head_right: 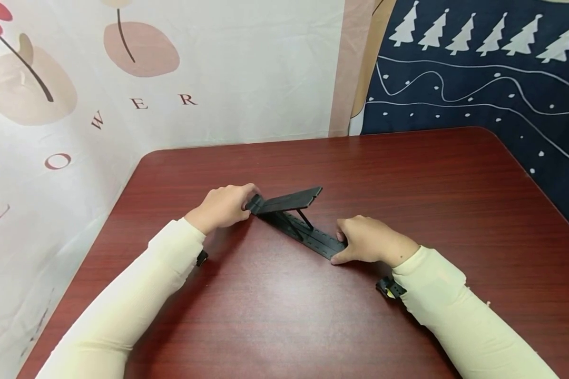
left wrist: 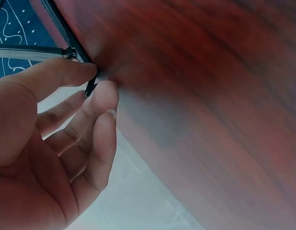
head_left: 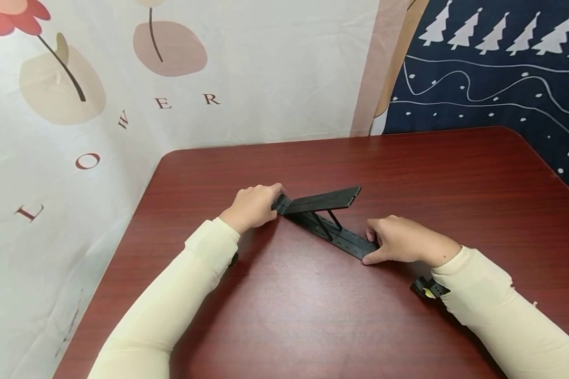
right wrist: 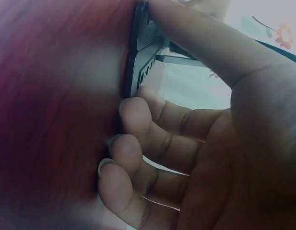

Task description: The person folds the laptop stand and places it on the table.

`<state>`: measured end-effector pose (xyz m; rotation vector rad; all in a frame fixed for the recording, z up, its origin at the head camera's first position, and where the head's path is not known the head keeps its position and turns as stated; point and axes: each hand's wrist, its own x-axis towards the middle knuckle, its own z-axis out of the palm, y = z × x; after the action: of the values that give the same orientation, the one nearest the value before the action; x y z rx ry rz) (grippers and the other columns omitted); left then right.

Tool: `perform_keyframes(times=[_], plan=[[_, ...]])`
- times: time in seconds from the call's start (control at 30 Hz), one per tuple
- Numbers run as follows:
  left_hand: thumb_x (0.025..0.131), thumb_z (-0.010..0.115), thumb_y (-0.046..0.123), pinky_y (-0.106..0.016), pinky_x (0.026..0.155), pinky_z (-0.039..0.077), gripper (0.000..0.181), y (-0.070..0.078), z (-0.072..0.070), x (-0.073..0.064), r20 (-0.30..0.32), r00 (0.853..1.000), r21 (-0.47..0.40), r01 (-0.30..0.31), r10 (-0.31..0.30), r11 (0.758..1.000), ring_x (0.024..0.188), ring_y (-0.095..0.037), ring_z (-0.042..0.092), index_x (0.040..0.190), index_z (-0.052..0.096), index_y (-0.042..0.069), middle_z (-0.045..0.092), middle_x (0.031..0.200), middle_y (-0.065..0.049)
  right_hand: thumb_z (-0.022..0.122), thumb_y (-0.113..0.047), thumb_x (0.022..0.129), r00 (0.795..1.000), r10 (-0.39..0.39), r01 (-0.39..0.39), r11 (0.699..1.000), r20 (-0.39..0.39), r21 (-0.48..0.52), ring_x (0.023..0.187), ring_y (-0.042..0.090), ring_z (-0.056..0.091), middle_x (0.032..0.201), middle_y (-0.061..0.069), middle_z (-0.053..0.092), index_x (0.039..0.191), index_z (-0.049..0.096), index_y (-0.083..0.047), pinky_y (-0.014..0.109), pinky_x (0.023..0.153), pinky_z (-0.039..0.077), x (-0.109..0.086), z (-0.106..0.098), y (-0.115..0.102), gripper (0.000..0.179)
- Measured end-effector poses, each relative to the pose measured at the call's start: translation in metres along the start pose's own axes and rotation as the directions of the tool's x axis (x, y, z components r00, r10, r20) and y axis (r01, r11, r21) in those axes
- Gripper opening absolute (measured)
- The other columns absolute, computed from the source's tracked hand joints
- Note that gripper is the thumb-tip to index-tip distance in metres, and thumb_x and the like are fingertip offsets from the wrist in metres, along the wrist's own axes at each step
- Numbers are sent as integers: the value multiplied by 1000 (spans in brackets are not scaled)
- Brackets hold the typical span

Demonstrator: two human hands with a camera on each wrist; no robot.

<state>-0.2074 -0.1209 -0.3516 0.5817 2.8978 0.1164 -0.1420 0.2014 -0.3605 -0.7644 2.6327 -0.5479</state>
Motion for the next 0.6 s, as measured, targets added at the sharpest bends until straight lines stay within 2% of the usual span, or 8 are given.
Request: perform_keyframes(times=[0.33, 0.6], plan=[[91, 68, 17, -46, 76, 54, 41, 3, 0, 7, -27, 998, -32, 63, -64, 998, 92, -26, 69, 131, 61, 16, 72, 111, -5, 84, -41, 76, 1000, -22, 22, 1000, 6, -11, 59, 8, 47, 67, -4, 54, 84, 56, -14, 26, 56, 39, -1, 2, -3, 40], [93, 65, 15, -47, 75, 55, 38, 7, 0, 10, -39, 997, -43, 61, -63, 997, 98, -29, 69, 131, 62, 15, 72, 115, -8, 84, -38, 76, 999, -43, 43, 999, -5, -28, 58, 7, 45, 68, -6, 53, 81, 57, -14, 25, 57, 38, -1, 5, -7, 36]])
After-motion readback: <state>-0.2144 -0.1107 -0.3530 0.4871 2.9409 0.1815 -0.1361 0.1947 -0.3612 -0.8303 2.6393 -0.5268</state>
